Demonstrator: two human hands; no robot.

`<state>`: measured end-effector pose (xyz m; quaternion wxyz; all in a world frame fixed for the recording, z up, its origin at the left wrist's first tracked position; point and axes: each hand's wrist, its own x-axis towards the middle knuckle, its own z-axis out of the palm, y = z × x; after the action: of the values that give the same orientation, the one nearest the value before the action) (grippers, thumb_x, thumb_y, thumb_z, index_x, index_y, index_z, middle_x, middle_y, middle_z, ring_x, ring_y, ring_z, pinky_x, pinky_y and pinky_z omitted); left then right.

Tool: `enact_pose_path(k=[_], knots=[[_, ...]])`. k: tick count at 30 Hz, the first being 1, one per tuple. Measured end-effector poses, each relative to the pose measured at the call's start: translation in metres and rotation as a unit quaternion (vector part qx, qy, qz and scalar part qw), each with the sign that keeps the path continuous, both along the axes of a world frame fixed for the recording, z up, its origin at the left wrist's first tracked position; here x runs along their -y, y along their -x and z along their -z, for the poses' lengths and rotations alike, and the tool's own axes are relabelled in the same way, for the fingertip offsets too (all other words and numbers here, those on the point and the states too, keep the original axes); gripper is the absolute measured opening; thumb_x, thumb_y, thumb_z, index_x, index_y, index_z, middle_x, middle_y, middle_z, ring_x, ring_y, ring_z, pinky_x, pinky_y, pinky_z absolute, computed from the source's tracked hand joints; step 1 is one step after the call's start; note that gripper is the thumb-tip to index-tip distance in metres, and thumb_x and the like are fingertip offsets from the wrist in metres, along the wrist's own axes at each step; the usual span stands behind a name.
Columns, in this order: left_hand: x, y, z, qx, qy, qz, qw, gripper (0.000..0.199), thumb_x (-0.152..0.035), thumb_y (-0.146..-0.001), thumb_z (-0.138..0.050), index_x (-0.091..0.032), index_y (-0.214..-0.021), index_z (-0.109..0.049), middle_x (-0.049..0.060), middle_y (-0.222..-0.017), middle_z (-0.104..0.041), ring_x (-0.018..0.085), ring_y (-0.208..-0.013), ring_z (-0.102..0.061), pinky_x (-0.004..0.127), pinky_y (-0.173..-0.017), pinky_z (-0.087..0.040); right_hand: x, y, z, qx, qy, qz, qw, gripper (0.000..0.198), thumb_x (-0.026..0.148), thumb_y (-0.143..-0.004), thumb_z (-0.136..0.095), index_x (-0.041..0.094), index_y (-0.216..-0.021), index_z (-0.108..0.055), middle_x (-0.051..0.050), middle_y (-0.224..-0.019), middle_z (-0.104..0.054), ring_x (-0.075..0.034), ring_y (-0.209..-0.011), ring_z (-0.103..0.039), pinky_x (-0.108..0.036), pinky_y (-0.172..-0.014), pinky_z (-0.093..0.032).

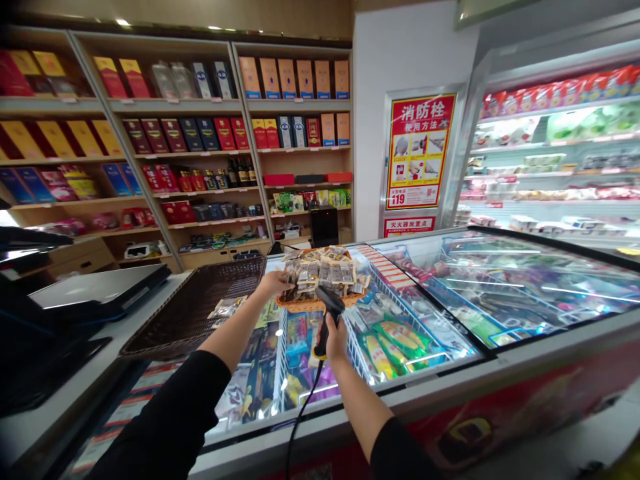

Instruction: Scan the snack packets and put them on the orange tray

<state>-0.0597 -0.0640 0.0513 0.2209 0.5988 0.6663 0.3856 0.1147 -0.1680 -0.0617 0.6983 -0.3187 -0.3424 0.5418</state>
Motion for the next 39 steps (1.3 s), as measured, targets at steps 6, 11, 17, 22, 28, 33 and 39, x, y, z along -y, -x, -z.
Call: enact_pose_path(k=[6,11,17,22,28,33,39], knots=[[0.011,0.023,0.004,0.106,0.046,-0.024,0.993,0.019,-0.013,-0.050,-0.081,-0.015,-0.053,-0.062,-0.001,-0.043,-0.052,0.019,-0.055,-0.063,0.029,-0.062,-0.052,0.000,-0.002,0.000,-0.001,0.003,-0.005,1.000,0.047,0.063,-0.067,-0.067,0.023,-0.076,-0.046,0.006,-0.049,-0.054,-0.011,-0.031,-0.046,-0.023,-0.031,-0.036],[0.026,0.033,0.007,0.248,0.035,-0.077,0.965,0.027,-0.010,-0.051,-0.082,-0.007,-0.075,-0.070,0.004,-0.058,-0.064,0.020,-0.064,-0.068,0.028,-0.065,-0.056,0.003,0.000,0.001,-0.001,-0.007,0.008,1.000,0.045,0.061,-0.069,-0.066,0.023,-0.076,-0.045,0.007,-0.050,-0.054,-0.010,-0.032,-0.045,-0.023,-0.032,-0.035],[0.042,0.029,0.011,0.323,0.042,-0.078,0.942,0.028,-0.009,-0.052,-0.084,-0.007,-0.076,-0.070,0.010,-0.075,-0.071,0.022,-0.077,-0.070,0.029,-0.074,-0.058,0.003,0.001,0.005,0.011,-0.012,0.018,1.000,0.044,0.062,-0.072,-0.065,0.022,-0.075,-0.046,0.006,-0.050,-0.054,-0.011,-0.033,-0.047,-0.023,-0.033,-0.036],[0.046,0.024,0.006,0.365,-0.021,-0.087,0.927,0.032,-0.009,-0.060,-0.080,-0.009,-0.091,-0.071,0.012,-0.084,-0.073,0.022,-0.084,-0.071,0.030,-0.077,-0.058,0.005,0.000,0.005,0.014,-0.019,0.027,0.999,0.044,0.062,-0.072,-0.064,0.023,-0.074,-0.045,0.006,-0.049,-0.054,-0.011,-0.033,-0.046,-0.024,-0.033,-0.036],[0.057,0.057,0.004,0.358,-0.097,-0.040,0.928,0.033,-0.010,-0.065,-0.073,-0.013,-0.097,-0.070,0.005,-0.080,-0.072,0.017,-0.074,-0.069,0.025,-0.067,-0.056,0.016,0.010,-0.004,0.069,-0.047,0.029,0.996,0.042,0.062,-0.075,-0.062,0.023,-0.073,-0.046,0.007,-0.049,-0.052,-0.011,-0.032,-0.046,-0.024,-0.033,-0.036],[0.076,0.093,0.023,0.378,-0.105,-0.039,0.919,0.033,-0.014,-0.062,-0.074,-0.013,-0.095,-0.067,0.005,-0.080,-0.070,0.013,-0.064,-0.065,0.022,-0.057,-0.052,0.024,0.037,-0.016,0.200,-0.134,-0.060,0.969,0.033,0.052,-0.084,-0.057,0.021,-0.075,-0.050,0.006,-0.052,-0.052,-0.010,-0.036,-0.046,-0.023,-0.038,-0.036],[0.086,0.102,0.035,0.424,-0.148,-0.037,0.893,0.039,-0.020,-0.058,-0.076,-0.015,-0.095,-0.065,0.005,-0.083,-0.069,0.013,-0.069,-0.065,0.023,-0.061,-0.052,0.029,0.073,-0.010,0.281,-0.143,-0.077,0.946,0.028,0.046,-0.087,-0.052,0.021,-0.075,-0.049,0.005,-0.050,-0.050,-0.011,-0.036,-0.045,-0.023,-0.040,-0.035]])
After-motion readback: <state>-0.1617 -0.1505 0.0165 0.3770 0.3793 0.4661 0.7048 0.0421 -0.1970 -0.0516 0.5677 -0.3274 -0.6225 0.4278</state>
